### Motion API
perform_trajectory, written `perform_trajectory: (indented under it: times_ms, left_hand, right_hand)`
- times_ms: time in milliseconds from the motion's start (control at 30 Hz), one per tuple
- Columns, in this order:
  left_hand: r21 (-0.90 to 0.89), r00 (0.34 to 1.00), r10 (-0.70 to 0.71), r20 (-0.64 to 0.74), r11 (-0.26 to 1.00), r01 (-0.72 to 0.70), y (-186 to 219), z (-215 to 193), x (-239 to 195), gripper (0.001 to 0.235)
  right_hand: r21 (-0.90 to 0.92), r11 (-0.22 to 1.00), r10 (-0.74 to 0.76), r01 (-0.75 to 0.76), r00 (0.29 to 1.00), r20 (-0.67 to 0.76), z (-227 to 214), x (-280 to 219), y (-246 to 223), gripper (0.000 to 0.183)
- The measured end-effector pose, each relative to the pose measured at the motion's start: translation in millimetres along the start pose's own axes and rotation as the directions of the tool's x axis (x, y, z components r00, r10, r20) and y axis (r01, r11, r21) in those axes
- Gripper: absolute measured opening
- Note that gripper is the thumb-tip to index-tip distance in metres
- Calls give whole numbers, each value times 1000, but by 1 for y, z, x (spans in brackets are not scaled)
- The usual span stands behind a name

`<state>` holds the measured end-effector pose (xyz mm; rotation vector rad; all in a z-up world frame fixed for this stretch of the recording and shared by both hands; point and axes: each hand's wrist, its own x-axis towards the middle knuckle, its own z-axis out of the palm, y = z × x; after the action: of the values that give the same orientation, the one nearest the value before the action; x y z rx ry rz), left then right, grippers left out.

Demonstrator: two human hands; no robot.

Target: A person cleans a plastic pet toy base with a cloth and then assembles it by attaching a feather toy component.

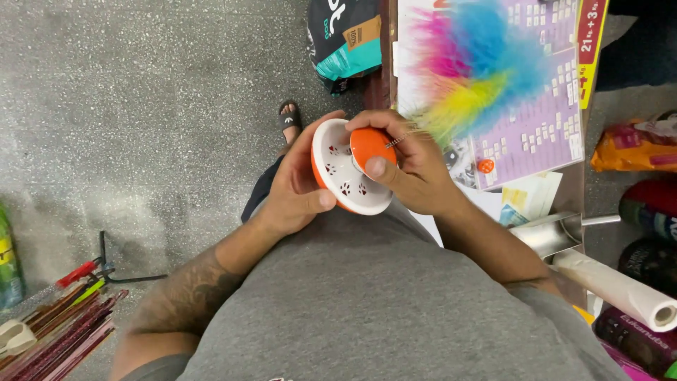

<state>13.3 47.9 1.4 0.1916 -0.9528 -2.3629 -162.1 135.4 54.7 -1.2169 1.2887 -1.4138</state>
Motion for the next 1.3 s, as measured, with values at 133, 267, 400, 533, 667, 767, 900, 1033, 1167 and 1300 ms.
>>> perform_trajectory:
  times_ms: [133,267,400,533,667,767,900,1033,1167,1300]
  left_hand:
    - [8,1000,-6,0,1000,6,-3,0,-1,108]
    - [20,1000,-25,-9,999,25,-3,0,-2,100]
    - [-158,992,-122,14,980,123,-15,-6,-11,93]
    - [-220,987,-159,25,962,161,-30,-27,-23,82]
    - [-252,985,-171,35,952,174,-31,-33,-28,77]
    - [-291,985,-160,65,941,172,-30,-35,-29,70]
    - [-288,985,-146,88,943,166,-33,-39,-30,70]
    - [-298,985,-139,103,941,164,-29,-34,-26,73]
    - [-282,989,-107,98,950,131,-27,-27,-22,67]
    - [-334,987,-86,134,934,126,-36,-40,-26,70]
  right_hand:
    - [14,1000,-17,16,1000,23,-3,1,12,61]
    - [-89,989,-111,120,988,103,-4,12,-2,75]
    - [-124,973,-170,194,969,177,-5,24,-18,67]
    - [23,991,-132,130,984,116,4,19,-5,55]
    - [116,990,-96,85,991,90,8,14,5,51]
    - [126,991,-58,42,990,129,8,14,9,54]
    - [124,992,-42,24,988,146,6,15,-1,56]
    - [89,996,-21,7,987,160,6,14,-6,55]
    - [109,993,-50,34,988,146,2,15,-2,55]
    - [75,994,-87,81,992,86,5,16,2,55]
